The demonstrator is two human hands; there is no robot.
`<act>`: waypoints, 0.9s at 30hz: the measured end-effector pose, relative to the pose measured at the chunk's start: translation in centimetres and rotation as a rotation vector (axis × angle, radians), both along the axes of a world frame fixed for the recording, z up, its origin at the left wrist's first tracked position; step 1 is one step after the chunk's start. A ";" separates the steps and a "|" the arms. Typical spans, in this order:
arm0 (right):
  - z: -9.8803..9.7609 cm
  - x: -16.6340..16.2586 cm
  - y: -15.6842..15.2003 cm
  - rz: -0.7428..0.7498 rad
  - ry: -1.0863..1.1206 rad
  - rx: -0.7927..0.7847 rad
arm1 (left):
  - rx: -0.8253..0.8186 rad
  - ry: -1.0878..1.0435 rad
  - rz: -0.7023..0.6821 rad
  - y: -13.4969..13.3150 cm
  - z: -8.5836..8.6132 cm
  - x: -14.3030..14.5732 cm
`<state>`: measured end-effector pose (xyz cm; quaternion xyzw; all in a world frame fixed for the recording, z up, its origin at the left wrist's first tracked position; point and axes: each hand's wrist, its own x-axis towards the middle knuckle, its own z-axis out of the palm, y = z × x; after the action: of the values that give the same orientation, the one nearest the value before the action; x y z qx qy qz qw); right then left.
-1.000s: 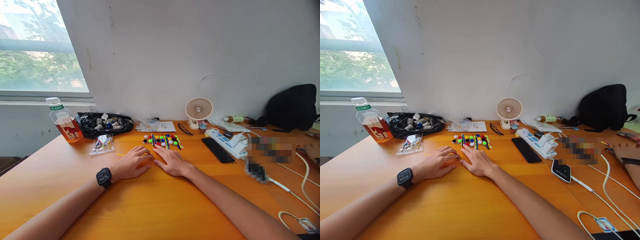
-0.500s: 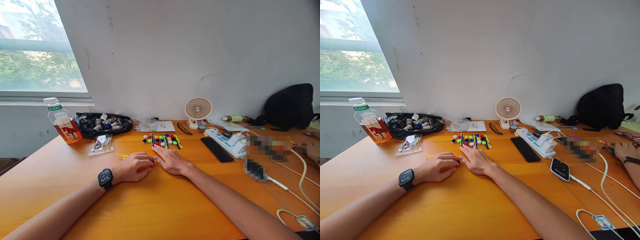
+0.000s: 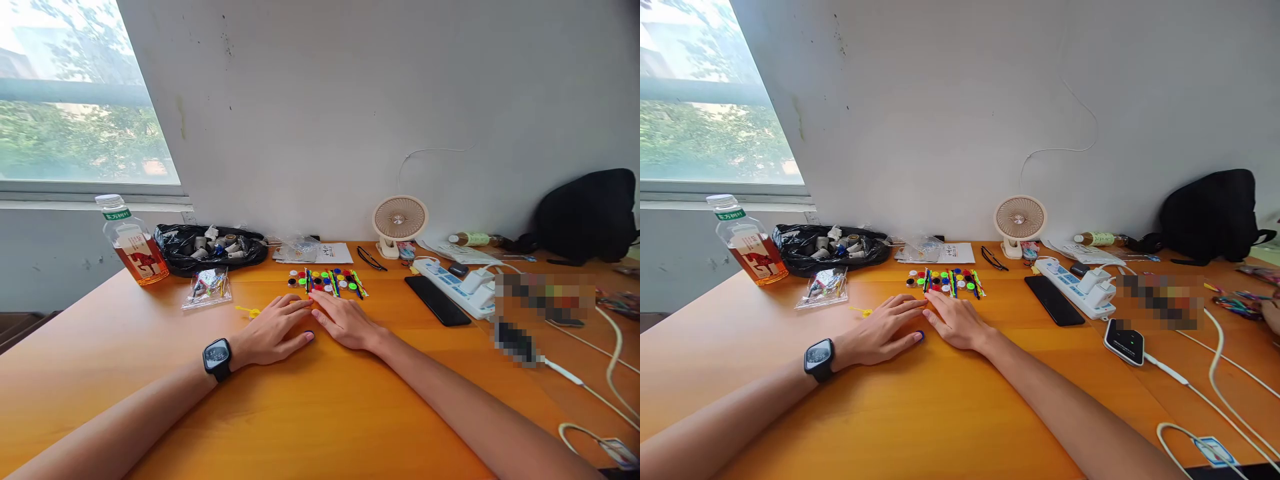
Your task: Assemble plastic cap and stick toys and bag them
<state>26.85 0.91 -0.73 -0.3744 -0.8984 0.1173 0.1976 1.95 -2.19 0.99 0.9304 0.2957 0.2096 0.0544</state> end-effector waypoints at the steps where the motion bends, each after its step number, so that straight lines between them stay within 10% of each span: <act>1: -0.1 0.0 0.0 -0.002 0.005 0.002 | -0.009 0.011 0.001 0.0 0.0 0.0; 27: 0.1 0.2 -0.4 0.004 0.164 0.057 | -0.032 0.043 0.030 0.4 -0.8 -0.3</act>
<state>27.09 0.53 -0.58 -0.3559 -0.8829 0.1224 0.2807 1.70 -1.75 0.22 0.9292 0.3139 0.1855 0.0599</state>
